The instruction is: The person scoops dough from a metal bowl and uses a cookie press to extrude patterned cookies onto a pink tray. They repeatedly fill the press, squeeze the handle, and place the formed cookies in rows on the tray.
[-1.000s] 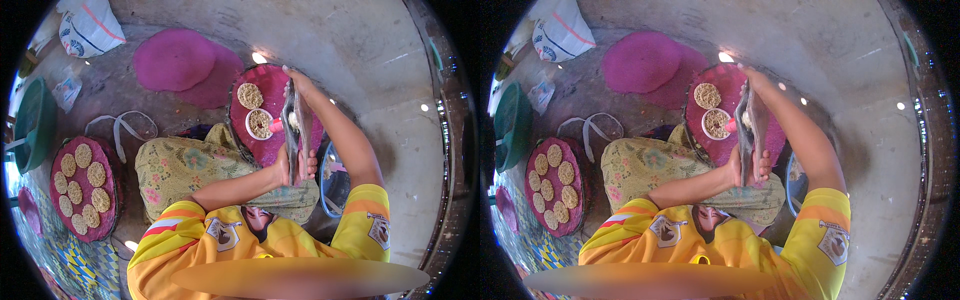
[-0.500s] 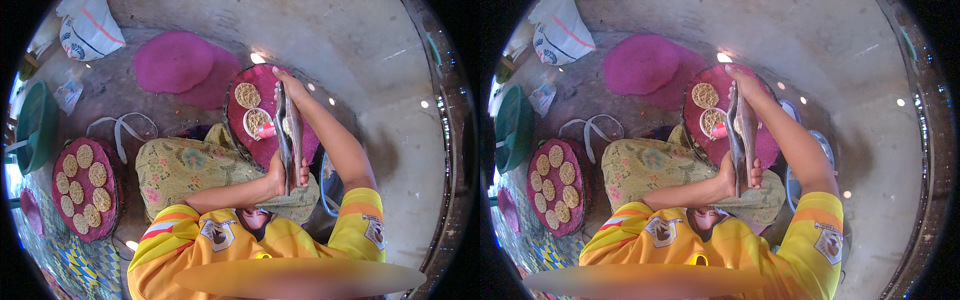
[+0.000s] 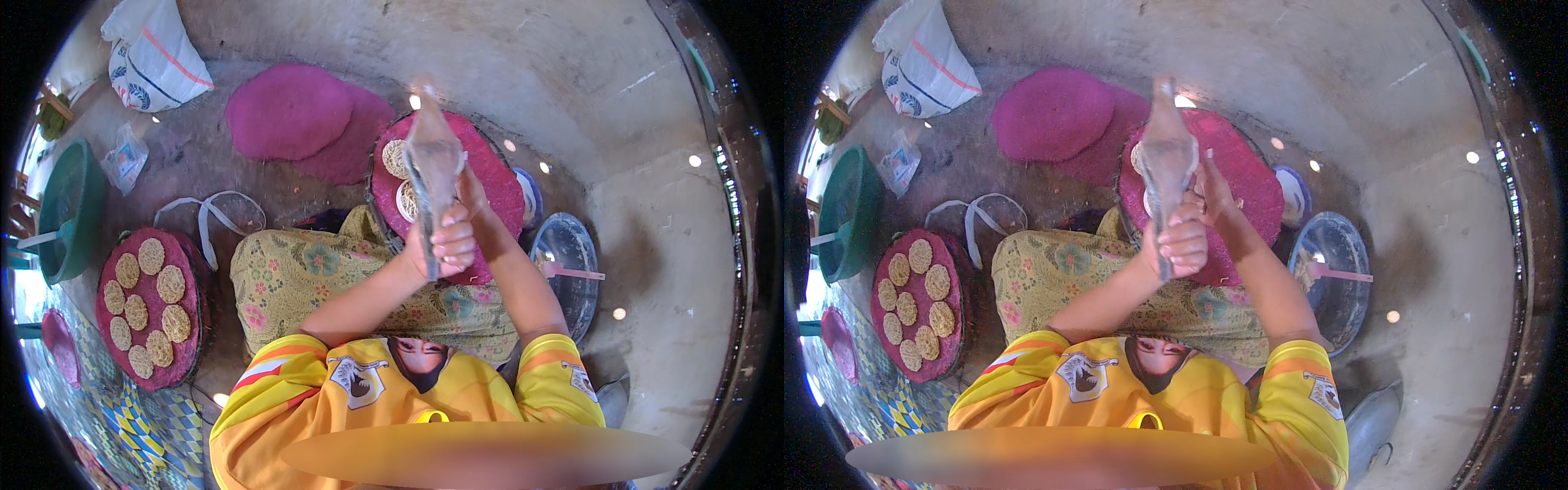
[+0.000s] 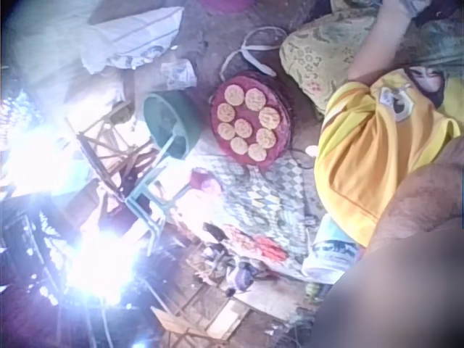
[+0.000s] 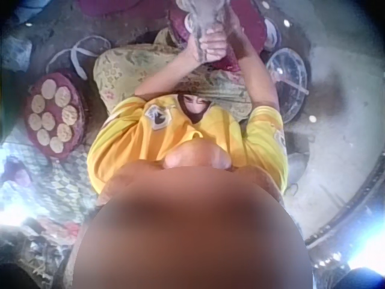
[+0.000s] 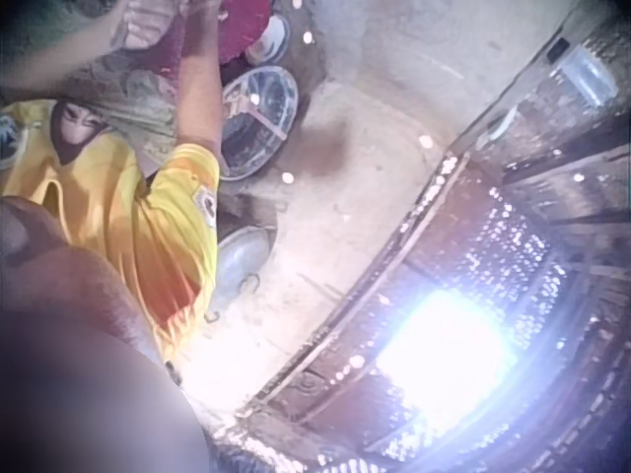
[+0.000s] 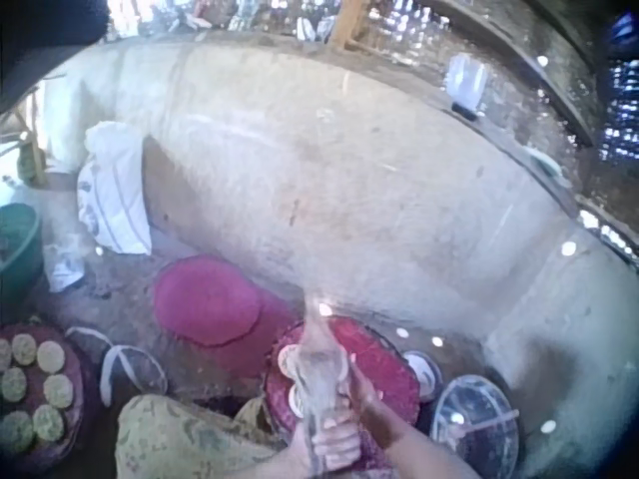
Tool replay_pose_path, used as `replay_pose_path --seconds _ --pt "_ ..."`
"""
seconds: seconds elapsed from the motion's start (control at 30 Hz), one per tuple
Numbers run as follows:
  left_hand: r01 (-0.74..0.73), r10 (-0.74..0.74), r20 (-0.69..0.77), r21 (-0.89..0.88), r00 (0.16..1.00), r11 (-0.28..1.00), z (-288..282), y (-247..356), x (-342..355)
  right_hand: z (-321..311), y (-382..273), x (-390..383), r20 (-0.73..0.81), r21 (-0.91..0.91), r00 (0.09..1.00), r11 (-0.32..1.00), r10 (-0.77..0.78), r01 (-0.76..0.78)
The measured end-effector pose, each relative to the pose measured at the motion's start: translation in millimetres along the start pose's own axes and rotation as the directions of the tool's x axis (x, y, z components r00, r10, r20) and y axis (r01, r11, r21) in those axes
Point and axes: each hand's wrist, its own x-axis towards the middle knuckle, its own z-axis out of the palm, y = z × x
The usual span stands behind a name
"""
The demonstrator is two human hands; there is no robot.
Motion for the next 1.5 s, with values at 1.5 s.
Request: replay_pose_path --seconds 1.5 --pt "-0.323 0.543 -0.074 0.735 0.836 0.596 104.7 168.8 -181.7 51.6 44.9 -52.0 0.002 -0.999 0.759 0.035 -0.651 0.033"
